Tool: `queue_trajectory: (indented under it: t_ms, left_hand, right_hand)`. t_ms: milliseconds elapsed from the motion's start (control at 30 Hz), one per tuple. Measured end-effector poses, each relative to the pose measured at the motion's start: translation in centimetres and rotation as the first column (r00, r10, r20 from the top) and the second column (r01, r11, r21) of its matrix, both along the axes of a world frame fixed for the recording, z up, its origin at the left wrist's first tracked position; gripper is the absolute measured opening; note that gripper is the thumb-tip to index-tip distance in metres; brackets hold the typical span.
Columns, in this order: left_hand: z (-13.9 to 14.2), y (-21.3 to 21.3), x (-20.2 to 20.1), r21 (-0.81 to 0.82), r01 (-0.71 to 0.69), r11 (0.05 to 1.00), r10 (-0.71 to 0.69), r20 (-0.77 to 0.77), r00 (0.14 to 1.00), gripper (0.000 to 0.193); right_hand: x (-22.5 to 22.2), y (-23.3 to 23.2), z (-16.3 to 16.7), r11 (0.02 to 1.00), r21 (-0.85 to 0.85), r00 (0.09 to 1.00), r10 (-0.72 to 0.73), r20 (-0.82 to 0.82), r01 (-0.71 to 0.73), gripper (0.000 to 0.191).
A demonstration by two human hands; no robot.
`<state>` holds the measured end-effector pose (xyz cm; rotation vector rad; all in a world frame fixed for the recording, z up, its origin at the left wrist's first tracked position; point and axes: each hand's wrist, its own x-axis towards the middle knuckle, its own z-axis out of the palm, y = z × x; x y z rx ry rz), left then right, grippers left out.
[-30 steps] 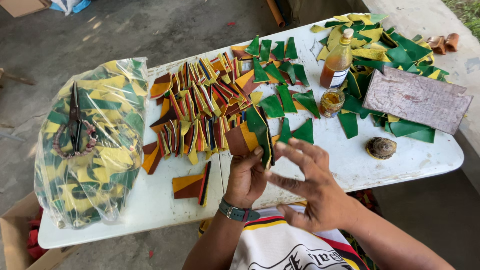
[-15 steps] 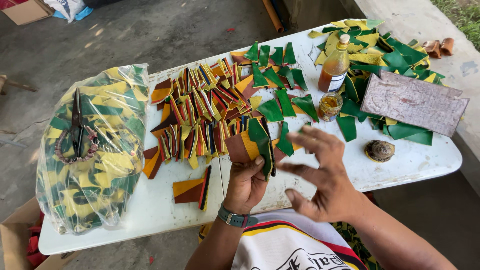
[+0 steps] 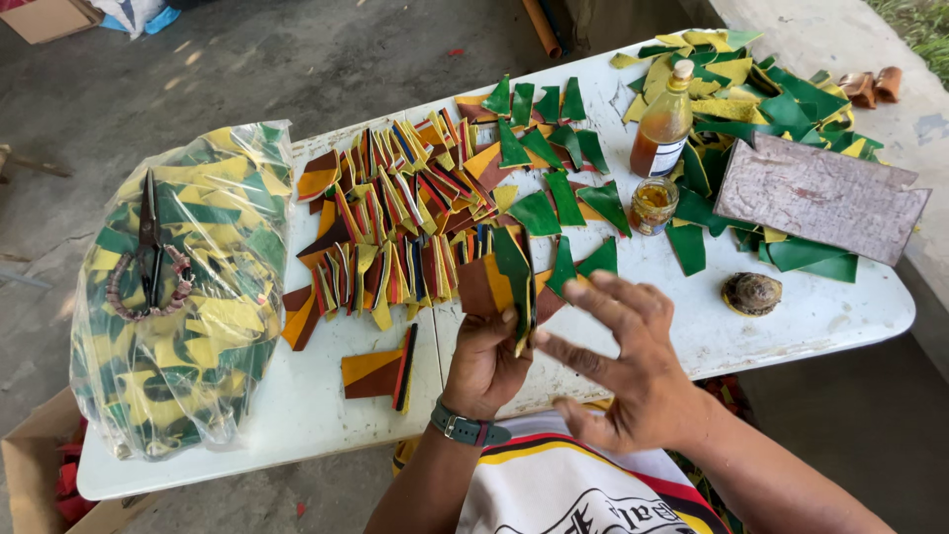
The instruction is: The person sits at an outdoor table covered with many cut green, yellow and orange foam pieces. They hold a stack of pieces in one hand, dip a finger into a small jar of glue, spread the glue on a foam piece, press it onto the stack, and set the assembled piece aside, repeating the cycle.
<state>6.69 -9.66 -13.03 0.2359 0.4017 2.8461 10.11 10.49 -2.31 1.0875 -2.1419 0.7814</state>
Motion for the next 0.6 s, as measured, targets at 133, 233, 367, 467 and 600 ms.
queue_trajectory:
  t_ms: [133, 233, 367, 467, 600]
  left_hand:
    - [-0.5, -0.2, 0.4, -0.014, 0.114, 0.993, -0.115, -0.085, 0.99, 0.037]
    - [-0.4, -0.3, 0.4, -0.036, 0.15, 0.988, -0.151, -0.014, 0.988, 0.041]
    - [-0.1, -0.4, 0.4, -0.078, 0.112, 0.991, -0.105, 0.088, 0.991, 0.048]
    - [-0.1, -0.5, 0.5, -0.111, 0.096, 0.989, -0.088, 0.077, 0.993, 0.05]
    - [-0.3, -0.6, 0.4, -0.102, 0.097, 0.99, -0.102, -0.047, 0.994, 0.048]
  right_hand:
    - [-1.7, 0.7, 0.4, 0.996, -0.006, 0.994, -0.093, -0.063, 0.093, 0.055]
    - [-2.4, 0.9, 0.8, 0.996, -0.021, 0.994, -0.087, -0.059, 0.086, 0.053]
    - [-1.8, 0.8, 1.2, 0.998, -0.014, 0.998, -0.056, -0.017, 0.056, 0.056]
    - [-1.1, 0.9, 1.6, 0.999, -0.054, 1.0, 0.006, 0.012, -0.006, 0.054]
    - [-0.5, 0.9, 1.8, 0.986, -0.165, 0.986, 0.0, 0.169, 0.028, 0.06]
